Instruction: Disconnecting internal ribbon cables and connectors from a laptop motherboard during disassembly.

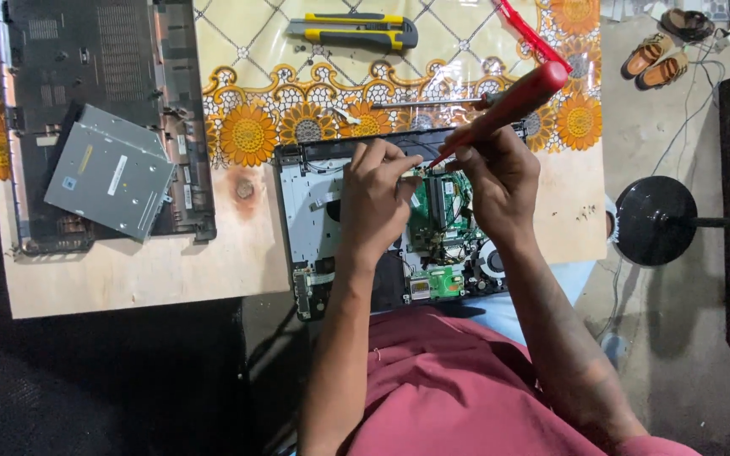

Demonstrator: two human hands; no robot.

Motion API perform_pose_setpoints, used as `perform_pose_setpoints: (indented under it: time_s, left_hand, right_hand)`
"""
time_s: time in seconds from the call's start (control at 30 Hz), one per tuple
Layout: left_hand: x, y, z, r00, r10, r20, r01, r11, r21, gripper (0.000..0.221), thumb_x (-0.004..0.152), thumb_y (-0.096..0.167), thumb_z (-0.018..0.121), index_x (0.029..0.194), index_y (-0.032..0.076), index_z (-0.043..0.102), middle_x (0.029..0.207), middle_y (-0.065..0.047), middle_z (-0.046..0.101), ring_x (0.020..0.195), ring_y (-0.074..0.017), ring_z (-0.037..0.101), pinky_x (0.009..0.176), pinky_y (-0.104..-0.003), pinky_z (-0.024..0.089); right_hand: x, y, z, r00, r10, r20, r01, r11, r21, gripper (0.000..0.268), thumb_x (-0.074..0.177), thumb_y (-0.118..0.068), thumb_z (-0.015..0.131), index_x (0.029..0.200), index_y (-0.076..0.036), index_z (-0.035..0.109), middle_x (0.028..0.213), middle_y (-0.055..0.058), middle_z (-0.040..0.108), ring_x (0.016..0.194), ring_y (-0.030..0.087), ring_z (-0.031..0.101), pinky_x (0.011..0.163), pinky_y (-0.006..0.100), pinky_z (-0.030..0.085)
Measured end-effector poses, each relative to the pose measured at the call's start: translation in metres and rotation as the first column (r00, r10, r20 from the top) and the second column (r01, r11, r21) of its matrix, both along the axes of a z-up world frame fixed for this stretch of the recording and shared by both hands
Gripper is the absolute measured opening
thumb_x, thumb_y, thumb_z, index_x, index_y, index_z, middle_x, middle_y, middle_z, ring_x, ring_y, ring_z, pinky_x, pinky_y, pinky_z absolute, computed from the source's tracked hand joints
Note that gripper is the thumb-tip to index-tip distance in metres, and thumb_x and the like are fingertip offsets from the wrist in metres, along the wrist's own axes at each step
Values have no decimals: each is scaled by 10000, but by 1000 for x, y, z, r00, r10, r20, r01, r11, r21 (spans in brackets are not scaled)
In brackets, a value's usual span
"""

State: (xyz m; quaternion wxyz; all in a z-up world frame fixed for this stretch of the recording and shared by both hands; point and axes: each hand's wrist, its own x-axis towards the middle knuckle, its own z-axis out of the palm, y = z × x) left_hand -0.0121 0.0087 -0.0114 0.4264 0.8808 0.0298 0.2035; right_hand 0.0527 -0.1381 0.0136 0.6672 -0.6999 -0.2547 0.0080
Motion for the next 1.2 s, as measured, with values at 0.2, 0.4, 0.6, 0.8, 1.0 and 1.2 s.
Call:
perform_pose_setpoints:
  time_s: [0.2, 0.4, 0.6, 0.8, 1.0, 1.2]
  left_hand:
    - [3, -4, -3, 1000, -14, 14, 15, 999, -49, 129, 814, 60, 749, 940, 57, 724, 837, -32, 537, 859, -260, 560, 777, -423, 477]
    - [1, -1, 4, 998, 18, 60, -11, 993, -117, 60, 825, 75, 726, 884, 68, 722, 783, -36, 545, 776, -261, 568, 723, -395, 489]
    - [-6, 15, 9, 977, 208, 42, -191, 949, -253, 181, 839, 40, 694, 1007, 100, 725, 917, -61, 685, 754, -160, 622, 641, -273, 517]
    - [11, 93, 1, 927, 369, 70, -358, 924, -135, 163, 832, -14, 630, 918, 69, 741, 770, -40, 611, 529, -83, 446, 406, -192, 359]
    - [38, 135, 19, 949, 307, -64, -304, 951, 53, 185, 746, -62, 621, 841, 19, 757, 769, -79, 607, 617, -144, 561, 580, -257, 504]
    - [45, 137, 12, 958, 259, -124, -255, 966, 46, 227, 738, -50, 567, 843, -4, 763, 560, -40, 601, 462, -101, 450, 430, -233, 396]
  right_hand:
    - [-1, 1, 2, 998, -18, -65, 21, 999, 47, 86, 990, 1, 555, 1012, 80, 585, 936, 200, 647, 883, 260, 679, 714, 382, 595]
    - [-4, -1, -14, 994, -61, -94, 72, 990, 119, 91, 962, 70, 578, 1052, 83, 574, 945, 214, 644, 870, 263, 669, 713, 402, 601]
    - [-18, -17, -12, 977, -139, -165, 184, 934, 305, 210, 1010, -15, 565, 1200, -102, 573, 1112, 50, 647, 989, 145, 664, 781, 238, 610]
    - [-39, -61, -26, 946, -224, -236, 294, 899, 326, 210, 978, 15, 562, 1163, -84, 560, 1140, 48, 615, 1053, 126, 598, 1017, 286, 537]
    - [-53, -82, -26, 889, -309, -338, 395, 891, 223, 200, 997, -28, 547, 1192, -70, 554, 1101, 37, 632, 932, 120, 636, 832, 200, 541]
    - [-61, -78, -26, 918, -235, -320, 325, 908, 266, 264, 964, 48, 536, 1209, -50, 535, 1127, 103, 612, 954, 181, 630, 812, 246, 549]
